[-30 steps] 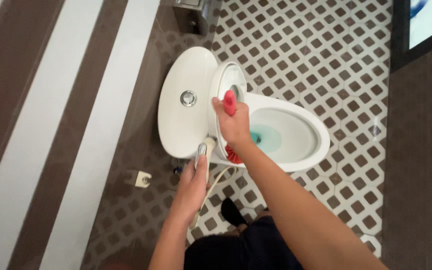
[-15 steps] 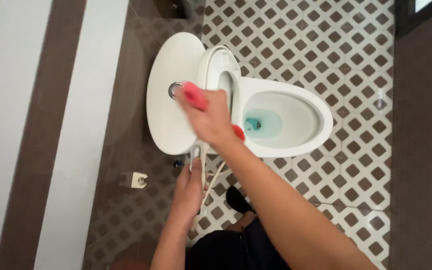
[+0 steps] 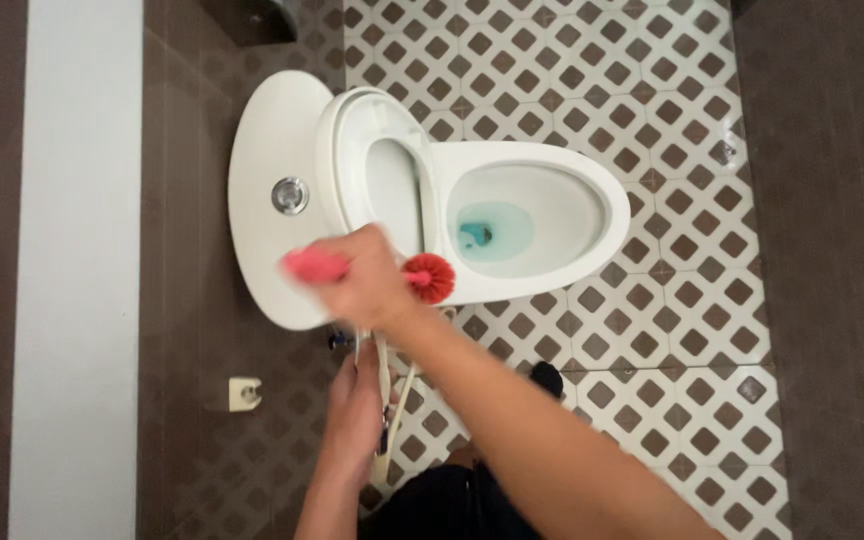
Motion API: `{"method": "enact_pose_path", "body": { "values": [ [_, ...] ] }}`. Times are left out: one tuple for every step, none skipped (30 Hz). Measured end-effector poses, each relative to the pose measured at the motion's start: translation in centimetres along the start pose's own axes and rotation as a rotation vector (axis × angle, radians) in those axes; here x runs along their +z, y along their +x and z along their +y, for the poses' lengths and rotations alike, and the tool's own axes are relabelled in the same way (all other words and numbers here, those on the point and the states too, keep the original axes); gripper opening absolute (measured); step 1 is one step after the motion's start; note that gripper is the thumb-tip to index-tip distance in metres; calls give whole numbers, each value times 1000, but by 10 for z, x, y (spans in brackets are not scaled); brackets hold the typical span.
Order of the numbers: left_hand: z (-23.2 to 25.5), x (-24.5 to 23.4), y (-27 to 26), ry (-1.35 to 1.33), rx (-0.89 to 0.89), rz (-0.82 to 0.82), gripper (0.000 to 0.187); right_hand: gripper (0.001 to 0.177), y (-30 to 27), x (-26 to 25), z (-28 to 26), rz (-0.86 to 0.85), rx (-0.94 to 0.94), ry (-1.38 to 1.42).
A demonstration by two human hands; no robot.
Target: The person uses a handheld bidet sprayer and a red toilet brush to clean the toilet. They spray water on the toilet seat and surrounding floor, scrub the seat and base, then open the lid to scrub the bowl interior and rinse the brush.
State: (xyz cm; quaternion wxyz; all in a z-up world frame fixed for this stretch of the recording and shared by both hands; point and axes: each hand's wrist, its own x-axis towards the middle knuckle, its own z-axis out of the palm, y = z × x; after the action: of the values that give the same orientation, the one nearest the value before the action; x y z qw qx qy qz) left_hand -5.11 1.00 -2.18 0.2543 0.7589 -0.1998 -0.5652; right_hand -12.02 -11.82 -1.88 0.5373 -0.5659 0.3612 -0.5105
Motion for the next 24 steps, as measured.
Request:
{"method": "enact_pose_path", "body": {
  "values": [
    [-2,2,2,-21,2,-3,49,20,-3,1,-9,-21,-84,-38],
    [-5,3,3,-40,-1,-5,46,23,-8,4,-19,-39,-163,-75],
    [-9,4,4,-58,-4,-7,43,27,-11,3,-25,-57,-242,-113],
    [-12,3,5,-46,-5,-20,45,30,-12,-1,-25,-41,-196,-97],
    [-15,1,6,-33,-6,-33,47,34,-14,-5,-21,-24,-150,-81],
    [-16,3,10,-24,-4,-48,50,37,-14,-13,-12,-10,-107,-69],
    [-18,7,13,-21,1,-39,49,37,-15,-24,-1,16,-63,-110],
    [-17,7,14,-12,7,-21,48,37,-17,-33,11,44,-21,-141],
    [-16,7,15,-3,14,-3,47,37,-20,-41,22,71,23,-171],
    [-16,7,13,27,7,2,50,38,-26,-47,32,104,27,-161],
    [-16,7,11,58,1,8,52,39,-30,-55,42,137,31,-151],
    [-13,10,12,87,3,11,55,40,-33,-63,52,172,27,-146],
    [-10,12,13,74,-19,3,55,39,-36,-70,59,191,81,-154],
    [-8,14,13,63,-43,-7,55,38,-41,-78,65,213,138,-164],
    [-7,17,12,52,-68,-17,54,37,-47,-85,70,234,196,-173],
    [-7,20,11,45,-55,-24,54,32,-55,-92,74,280,238,-181],
    [-8,22,11,37,-42,-31,54,28,-64,-98,77,326,281,-189],
    [-7,26,15,29,-25,-44,53,25,-71,-107,81,376,320,-201],
    [-7,29,18,47,-28,-36,54,23,-81,-114,84,449,277,-354],
    [-9,31,21,66,-33,-27,54,24,-92,-119,86,519,235,-507],
    [-10,34,24,84,-38,-18,55,25,-101,-126,89,585,192,-661],
    [-11,37,27,101,-27,-12,55,27,-110,-135,91,529,426,-573],
    [-13,40,30,118,-16,-6,54,29,-119,-145,93,464,654,-476],
    [-16,42,33,133,-7,3,54,31,-129,-153,97,386,877,-370]
  ]
}}
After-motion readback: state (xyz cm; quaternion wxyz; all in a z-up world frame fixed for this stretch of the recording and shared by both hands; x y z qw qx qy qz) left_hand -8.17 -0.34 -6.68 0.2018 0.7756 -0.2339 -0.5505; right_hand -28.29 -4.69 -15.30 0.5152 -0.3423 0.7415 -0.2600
